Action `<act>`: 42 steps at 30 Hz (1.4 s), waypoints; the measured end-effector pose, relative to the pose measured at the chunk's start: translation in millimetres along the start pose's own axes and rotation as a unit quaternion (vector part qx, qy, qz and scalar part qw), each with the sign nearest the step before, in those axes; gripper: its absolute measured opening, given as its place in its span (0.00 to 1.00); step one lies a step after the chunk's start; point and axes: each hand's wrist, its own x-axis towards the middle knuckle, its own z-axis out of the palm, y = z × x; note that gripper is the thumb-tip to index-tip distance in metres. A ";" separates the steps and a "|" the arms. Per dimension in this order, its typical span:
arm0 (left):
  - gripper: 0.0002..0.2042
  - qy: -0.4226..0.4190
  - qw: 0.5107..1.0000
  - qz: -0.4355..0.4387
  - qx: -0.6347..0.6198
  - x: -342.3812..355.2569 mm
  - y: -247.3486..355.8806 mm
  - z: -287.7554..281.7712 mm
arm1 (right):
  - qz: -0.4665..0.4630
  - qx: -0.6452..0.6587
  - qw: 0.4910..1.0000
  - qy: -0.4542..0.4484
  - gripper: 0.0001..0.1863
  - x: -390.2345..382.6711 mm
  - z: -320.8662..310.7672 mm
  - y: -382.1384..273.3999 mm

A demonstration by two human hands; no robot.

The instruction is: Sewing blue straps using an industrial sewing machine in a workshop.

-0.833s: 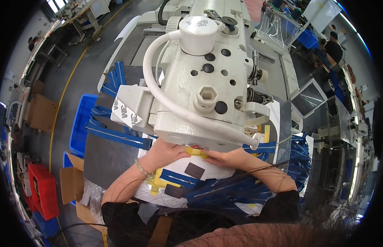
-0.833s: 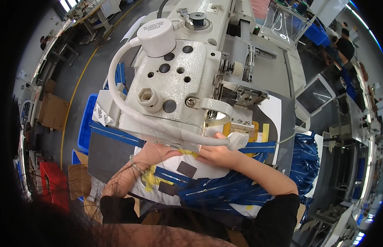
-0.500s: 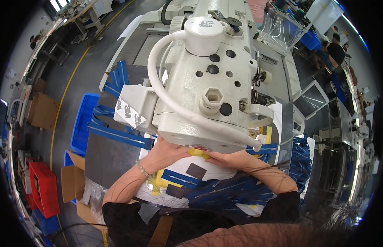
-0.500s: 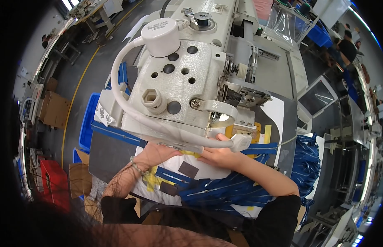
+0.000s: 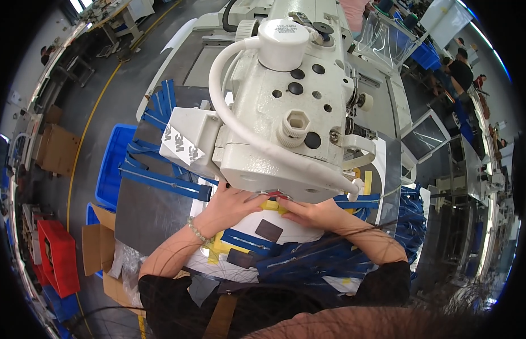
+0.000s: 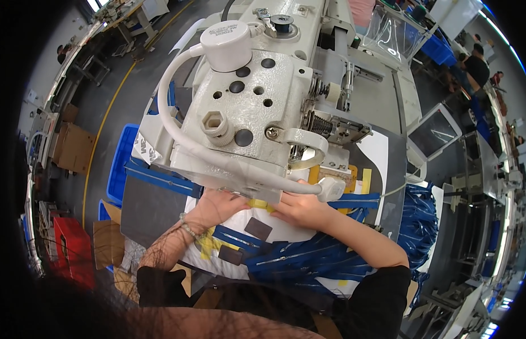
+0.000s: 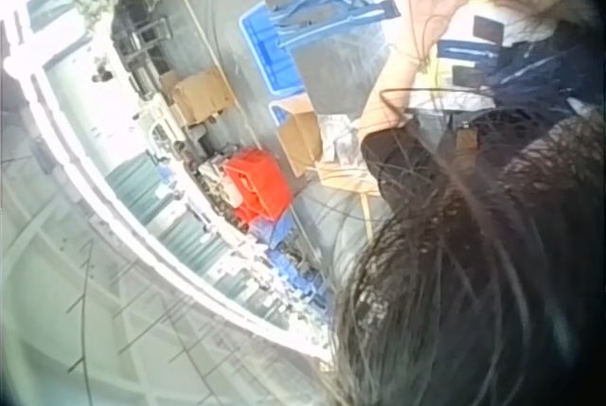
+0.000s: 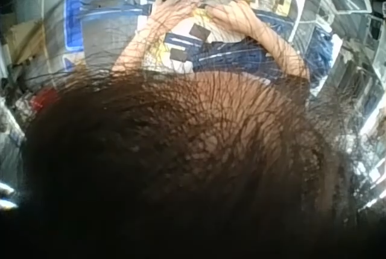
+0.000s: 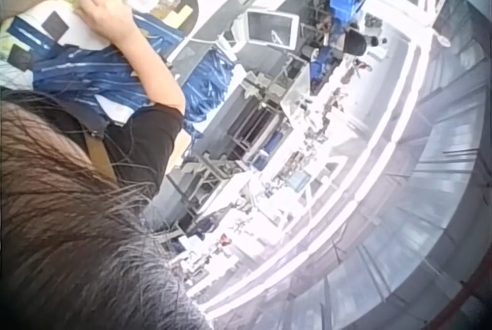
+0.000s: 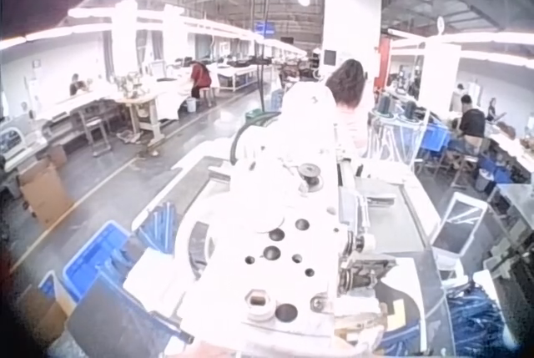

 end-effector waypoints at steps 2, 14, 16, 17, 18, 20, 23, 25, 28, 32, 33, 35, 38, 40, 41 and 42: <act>0.17 -0.005 1.000 -0.003 0.005 0.0 0.5 0.6 | 0.003 -0.001 1.000 -0.005 0.18 -0.1 -0.5 -0.8; 0.17 -0.016 1.000 -0.024 -0.004 0.2 -1.7 3.6 | 0.014 -0.022 0.999 -0.039 0.20 2.2 -4.3 1.3; 0.17 -0.007 1.000 -0.022 -0.009 0.9 -1.5 1.8 | 0.014 -0.017 0.999 -0.038 0.20 2.8 -4.4 1.6; 0.17 -0.001 1.000 -0.021 -0.012 1.4 -1.1 1.1 | 0.014 -0.009 0.999 -0.035 0.20 3.3 -4.4 1.8; 0.18 -0.010 1.000 -0.023 -0.007 2.2 -0.7 0.6 | 0.014 -0.001 0.999 -0.031 0.20 3.8 -4.4 2.2; 0.18 -0.020 1.000 -0.024 -0.001 3.1 0.1 0.0 | 0.013 0.006 1.000 -0.025 0.20 4.8 -4.6 2.5; 0.18 -0.019 1.000 -0.023 0.005 3.5 1.2 -0.1 | 0.002 0.015 1.000 -0.021 0.19 5.3 -6.5 2.8; 0.17 -0.059 0.997 -0.048 -0.021 3.1 2.0 0.1 | -0.007 0.017 1.000 -0.021 0.18 5.4 -8.0 3.1; 0.16 -0.032 0.999 -0.035 -0.010 3.2 2.1 0.5 | -0.016 0.018 1.000 -0.004 0.17 5.5 -8.6 3.0; 0.14 -0.020 0.999 -0.032 0.008 4.1 3.8 1.0 | -0.008 0.027 0.999 -0.017 0.14 3.9 -6.7 4.2; 0.14 -0.024 0.999 -0.038 0.012 4.3 4.7 0.8 | -0.010 0.028 0.999 -0.011 0.14 3.0 -6.1 4.7; 0.13 -0.030 0.999 -0.042 0.016 4.1 6.9 -0.2 | -0.009 0.034 0.999 -0.016 0.14 2.0 -4.1 5.9; 0.13 -0.032 0.998 -0.049 0.017 5.4 8.0 -2.9 | -0.016 0.019 1.000 -0.005 0.17 0.6 -0.5 5.8; 0.13 -0.061 0.997 -0.055 0.010 7.5 8.8 -4.5 | -0.016 -0.003 1.000 0.013 0.18 -2.4 0.3 4.5; 0.13 -0.042 0.998 -0.042 0.021 8.0 9.4 -5.7 | -0.006 0.001 1.000 0.008 0.18 -3.5 1.1 3.3; 0.13 -0.025 0.998 -0.036 0.041 8.6 10.2 -7.0 | 0.003 0.005 1.000 0.004 0.19 -4.5 1.9 2.8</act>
